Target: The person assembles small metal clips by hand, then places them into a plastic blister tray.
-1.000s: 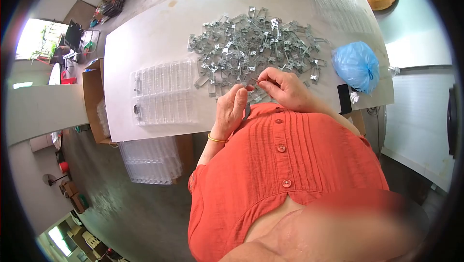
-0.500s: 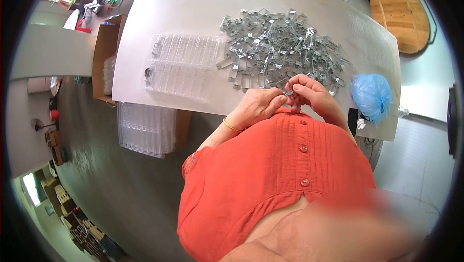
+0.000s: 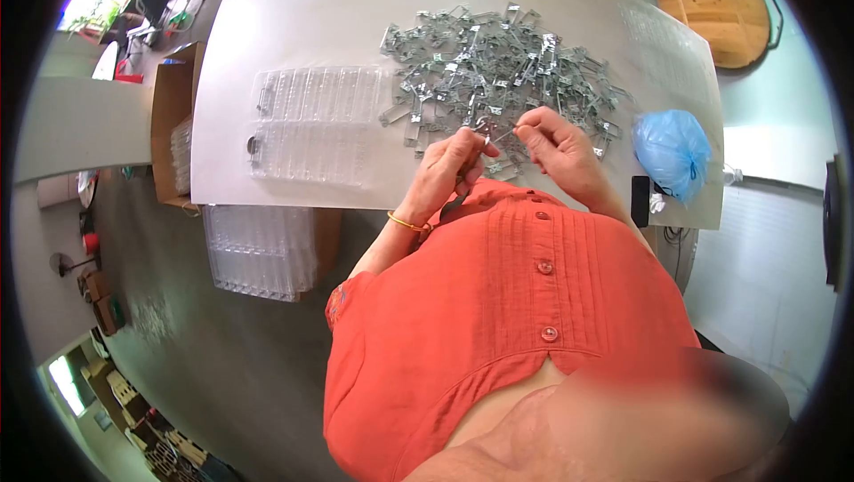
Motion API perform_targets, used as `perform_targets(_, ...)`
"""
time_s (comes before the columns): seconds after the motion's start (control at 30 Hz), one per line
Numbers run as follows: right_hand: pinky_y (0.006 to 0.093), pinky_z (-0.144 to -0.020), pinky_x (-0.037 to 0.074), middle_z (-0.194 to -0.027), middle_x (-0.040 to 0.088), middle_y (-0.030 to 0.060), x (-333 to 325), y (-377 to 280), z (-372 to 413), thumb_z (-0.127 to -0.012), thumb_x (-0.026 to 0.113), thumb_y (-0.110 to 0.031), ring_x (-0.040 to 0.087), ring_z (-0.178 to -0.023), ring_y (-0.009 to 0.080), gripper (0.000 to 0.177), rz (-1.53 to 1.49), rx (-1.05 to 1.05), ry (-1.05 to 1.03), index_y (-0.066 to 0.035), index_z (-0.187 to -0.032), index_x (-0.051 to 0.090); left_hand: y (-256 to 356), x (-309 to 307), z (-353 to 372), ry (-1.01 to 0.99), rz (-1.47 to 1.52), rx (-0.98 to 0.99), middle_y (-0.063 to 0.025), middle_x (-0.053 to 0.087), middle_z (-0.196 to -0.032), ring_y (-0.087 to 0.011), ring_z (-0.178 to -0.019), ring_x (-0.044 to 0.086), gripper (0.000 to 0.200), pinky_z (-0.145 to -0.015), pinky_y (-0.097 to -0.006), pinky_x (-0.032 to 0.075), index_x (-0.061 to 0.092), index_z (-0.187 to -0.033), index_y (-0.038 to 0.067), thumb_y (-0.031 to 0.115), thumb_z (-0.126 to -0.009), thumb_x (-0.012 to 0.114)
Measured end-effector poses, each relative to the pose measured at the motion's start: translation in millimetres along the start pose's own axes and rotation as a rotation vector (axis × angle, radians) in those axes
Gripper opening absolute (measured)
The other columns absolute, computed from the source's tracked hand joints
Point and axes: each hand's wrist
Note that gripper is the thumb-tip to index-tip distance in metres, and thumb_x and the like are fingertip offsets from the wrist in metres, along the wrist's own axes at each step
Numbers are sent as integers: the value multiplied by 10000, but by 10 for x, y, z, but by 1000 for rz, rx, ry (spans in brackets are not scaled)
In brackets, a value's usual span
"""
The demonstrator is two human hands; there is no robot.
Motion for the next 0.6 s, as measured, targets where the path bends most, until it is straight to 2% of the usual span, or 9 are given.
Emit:
perform_targets(0.1,242,-638,442,-818,569,-27,117,-34,36,-1035,573,-145,505,-725,51,99,-55,37,-22,-67,-1082,613,-10,22,-21,13,45,1,-7,520,-613,-70,-509,448,675,-477,-237,321,666,-1077,-48,541,-1083,336)
perform_targets(0.2,236,-610,429,-797,577,-31,136,-15,44,-1032,563,-146,510,-699,50,110,11,23,-37,-61,-1085,608,-17,63,-30,6,54,15,36,455,-632,-39,-536,386,596,-483,-213,326,671,-1061,-14,505,-1086,380)
perform_targets(0.3,264,-626,440,-776,611,11,130,-43,35,-1017,571,-144,533,-702,75,117,96,-2,-16,-39,-1038,617,-81,92,-52,16,-1,10,-26,537,-637,-131,-522,496,503,-498,-272,394,673,-1071,1,443,-1083,433)
perform_targets(0.4,269,-594,433,-748,613,20,107,13,14,-1015,570,-149,535,-663,79,123,122,3,0,-33,-1021,614,-166,160,-86,118,-533,341,-117,641,-723,-278,-609,632,372,-550,-370,473,663,-1074,15,354,-1054,510)
perform_targets(0.43,264,-578,429,-739,609,18,85,38,20,-1015,569,-149,534,-646,75,124,101,44,-9,-33,-1019,610,-177,179,-93,182,-792,427,-174,680,-822,-376,-739,672,283,-625,-451,509,649,-1061,30,294,-1020,555)
perform_targets(0.47,260,-562,424,-729,605,17,68,70,21,-1015,568,-150,532,-630,71,124,81,84,-23,-32,-1017,606,-174,183,-96,185,-841,468,-172,679,-812,-377,-737,672,274,-627,-454,510,645,-1054,36,293,-1021,555)
perform_targets(0.5,231,-506,393,-696,577,-1,59,122,12,-1020,571,-180,498,-564,54,132,-212,242,-70,-51,-1015,600,-128,188,-97,193,-890,507,-170,678,-801,-379,-734,671,266,-630,-457,510,642,-1048,42,291,-1022,554)
perform_targets(0.53,222,-496,383,-691,570,-8,6,118,-3,-1021,572,-190,488,-554,50,133,-270,278,-147,-60,-1016,597,-101,184,-101,204,-940,545,-168,678,-791,-380,-732,671,257,-632,-460,510,638,-1041,48,290,-1023,554)
perform_targets(0.6,205,-478,364,-681,554,-21,-115,54,-23,-1024,573,-209,468,-534,41,134,-379,359,-299,-76,-1019,592,-119,166,-125,263,-824,465,-188,662,-802,-399,-739,658,289,-627,-445,500,641,-1026,46,312,-1040,530)
Point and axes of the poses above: each hand's wrist, its own z-axis away from the middle knuckle, its own x-axis out of the palm, y = z × x
